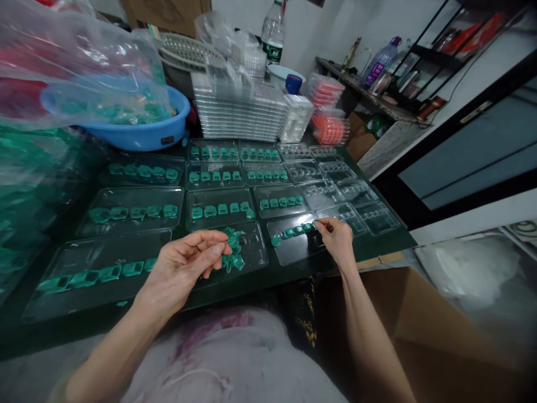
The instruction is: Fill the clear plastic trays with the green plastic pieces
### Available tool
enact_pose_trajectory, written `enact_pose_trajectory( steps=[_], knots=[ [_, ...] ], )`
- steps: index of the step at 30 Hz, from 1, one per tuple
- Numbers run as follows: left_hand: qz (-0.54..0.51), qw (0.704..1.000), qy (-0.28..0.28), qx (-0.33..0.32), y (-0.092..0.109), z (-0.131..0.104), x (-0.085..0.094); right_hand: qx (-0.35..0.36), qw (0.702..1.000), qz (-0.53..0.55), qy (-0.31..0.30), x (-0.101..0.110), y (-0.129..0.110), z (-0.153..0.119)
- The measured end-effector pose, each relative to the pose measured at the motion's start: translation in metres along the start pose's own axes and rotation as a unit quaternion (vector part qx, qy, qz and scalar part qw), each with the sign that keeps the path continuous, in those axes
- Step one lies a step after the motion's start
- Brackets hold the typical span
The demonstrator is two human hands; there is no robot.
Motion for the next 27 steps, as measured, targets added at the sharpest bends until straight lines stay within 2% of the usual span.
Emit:
enact_pose_trajectory(
  steps=[6,12,16,20,23,27],
  knots=[
    [0.015,1.000,0.000,-0.003,-0.003,0.001,0.000,0.009,0.992,-0.112,-0.061,0.006,-0.016,0.006],
    [0.044,0.999,-0.001,0.005,-0.005,-0.001,-0.003,0.007,0.986,-0.164,-0.041,0.002,-0.021,0.003],
    [0.047,0.999,0.009,-0.004,-0.005,-0.001,0.003,0.030,0.990,-0.106,-0.086,0.010,-0.015,0.002],
    [0.037,0.999,0.023,-0.021,-0.006,0.000,0.009,0.036,0.997,-0.033,-0.061,0.020,0.000,0.005],
    [0.030,0.999,0.025,-0.027,-0.006,0.001,0.009,0.081,0.995,0.006,-0.049,0.019,0.007,0.010],
    [0.027,0.999,0.021,-0.030,-0.004,-0.001,0.008,0.145,0.984,0.031,-0.096,0.014,0.002,0.017]
  ],
)
Point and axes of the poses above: each hand's wrist, its own z-axis towards the middle knuckle, its own x-axis out of the back of the hand, y = z × x, the point moved 2 cm from there along z, towards the middle knuckle, and after that the axes turned 6 degrees about x, right-handed, at the moved point
